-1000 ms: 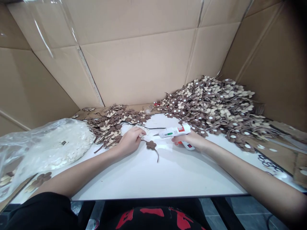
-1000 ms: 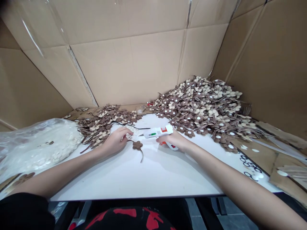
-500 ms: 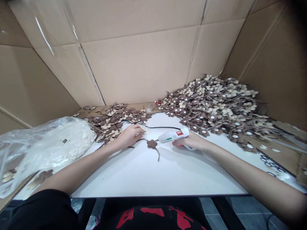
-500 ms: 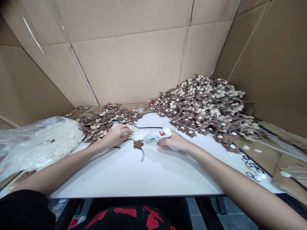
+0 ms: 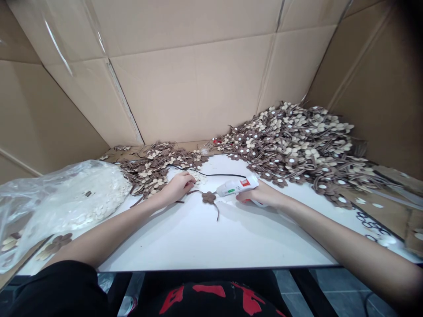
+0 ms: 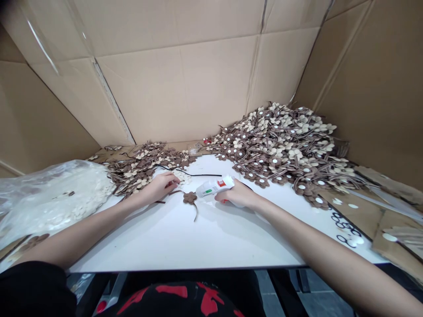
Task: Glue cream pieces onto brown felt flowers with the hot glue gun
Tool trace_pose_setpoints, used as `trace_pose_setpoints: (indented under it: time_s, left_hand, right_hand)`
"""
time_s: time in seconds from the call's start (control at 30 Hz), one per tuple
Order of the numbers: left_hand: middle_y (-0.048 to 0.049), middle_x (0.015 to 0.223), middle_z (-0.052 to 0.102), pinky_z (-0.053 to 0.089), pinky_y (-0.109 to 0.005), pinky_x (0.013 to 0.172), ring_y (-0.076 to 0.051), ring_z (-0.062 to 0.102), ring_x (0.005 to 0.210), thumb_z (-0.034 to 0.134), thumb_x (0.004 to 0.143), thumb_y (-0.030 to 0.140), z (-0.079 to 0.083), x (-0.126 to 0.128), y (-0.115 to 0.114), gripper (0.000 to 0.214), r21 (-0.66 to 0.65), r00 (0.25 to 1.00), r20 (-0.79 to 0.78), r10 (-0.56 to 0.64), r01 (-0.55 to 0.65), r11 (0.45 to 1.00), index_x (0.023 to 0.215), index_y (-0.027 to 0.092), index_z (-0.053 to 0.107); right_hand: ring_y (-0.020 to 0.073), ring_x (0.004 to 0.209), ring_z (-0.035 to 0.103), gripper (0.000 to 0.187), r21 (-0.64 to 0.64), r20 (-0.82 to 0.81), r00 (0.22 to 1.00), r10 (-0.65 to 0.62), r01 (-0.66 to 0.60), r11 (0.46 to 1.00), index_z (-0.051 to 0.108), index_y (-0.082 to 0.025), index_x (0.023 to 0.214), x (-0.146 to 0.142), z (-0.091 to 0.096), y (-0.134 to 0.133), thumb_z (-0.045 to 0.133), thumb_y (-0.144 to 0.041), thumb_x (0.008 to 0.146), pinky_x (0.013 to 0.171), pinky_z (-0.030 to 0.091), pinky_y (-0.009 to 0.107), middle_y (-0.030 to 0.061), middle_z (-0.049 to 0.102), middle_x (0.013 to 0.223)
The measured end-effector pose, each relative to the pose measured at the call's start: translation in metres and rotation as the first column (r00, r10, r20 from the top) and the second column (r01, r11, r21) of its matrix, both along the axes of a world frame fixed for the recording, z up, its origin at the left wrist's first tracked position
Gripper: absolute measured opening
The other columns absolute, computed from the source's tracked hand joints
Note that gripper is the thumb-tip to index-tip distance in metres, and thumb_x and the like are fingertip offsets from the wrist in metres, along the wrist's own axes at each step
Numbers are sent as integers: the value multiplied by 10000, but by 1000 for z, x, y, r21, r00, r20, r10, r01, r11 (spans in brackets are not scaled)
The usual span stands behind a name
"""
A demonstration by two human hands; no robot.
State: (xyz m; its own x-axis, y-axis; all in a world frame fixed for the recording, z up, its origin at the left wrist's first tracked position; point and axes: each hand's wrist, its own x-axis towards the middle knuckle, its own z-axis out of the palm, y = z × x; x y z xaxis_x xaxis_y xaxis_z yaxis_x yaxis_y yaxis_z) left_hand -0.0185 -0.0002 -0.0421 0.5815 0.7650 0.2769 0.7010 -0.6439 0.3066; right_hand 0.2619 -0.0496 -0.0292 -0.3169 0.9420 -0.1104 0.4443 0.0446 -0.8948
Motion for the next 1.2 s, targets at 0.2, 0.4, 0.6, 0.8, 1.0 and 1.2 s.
trace_pose_setpoints:
  time_s: [0.2,0.4,0.6,0.8,1.0,1.2]
  left_hand:
    - [-50,827,606,422,-233,672,-153,550,746,489,762,109,1,-2,0,160,-12,1000,20,11,-11,1000,844,149,621]
    - [-15,762,617,402,-208,612,-130,549,675,495,707,63,-4,-8,7,224,-36,999,31,12,-11,999,855,165,630]
    - [-2,709,610,399,-203,588,-125,552,634,525,704,114,-3,-10,7,184,-89,998,50,38,-34,995,857,160,615]
    - [3,701,617,381,-209,582,-129,553,637,508,728,131,2,-8,0,161,-66,997,0,73,-73,995,833,175,620]
    - [-25,786,642,408,-229,644,-153,572,715,488,766,167,8,-1,-5,147,-48,995,50,91,-88,995,798,166,631]
    - [-34,792,640,438,-234,632,-143,577,684,496,791,225,7,7,-11,167,-135,983,180,45,-21,991,831,165,647]
  right_hand:
    - [119,534,454,64,7,-27,1000,-17,17,1000,539,-167,594,-1,-3,0,577,-188,547,477,324,224,-32,527,546]
    - [110,507,421,79,16,-31,1000,-3,4,1000,489,-169,526,-2,-4,0,567,-172,538,451,289,224,-40,490,507]
    - [118,502,432,68,15,-24,1000,-11,12,1000,498,-166,529,-2,-5,0,561,-187,540,449,294,232,-30,497,506]
    - [118,502,439,66,10,8,1000,-23,23,1000,495,-166,519,-2,-5,0,550,-195,542,451,297,228,-28,499,501]
    - [117,499,436,72,9,-9,1000,-7,7,1000,491,-164,519,-1,-6,0,554,-190,541,441,286,228,-29,489,498]
    - [126,544,454,60,7,-13,1000,16,-16,1000,509,-164,542,-1,-4,1,564,-185,533,470,320,227,-25,517,539]
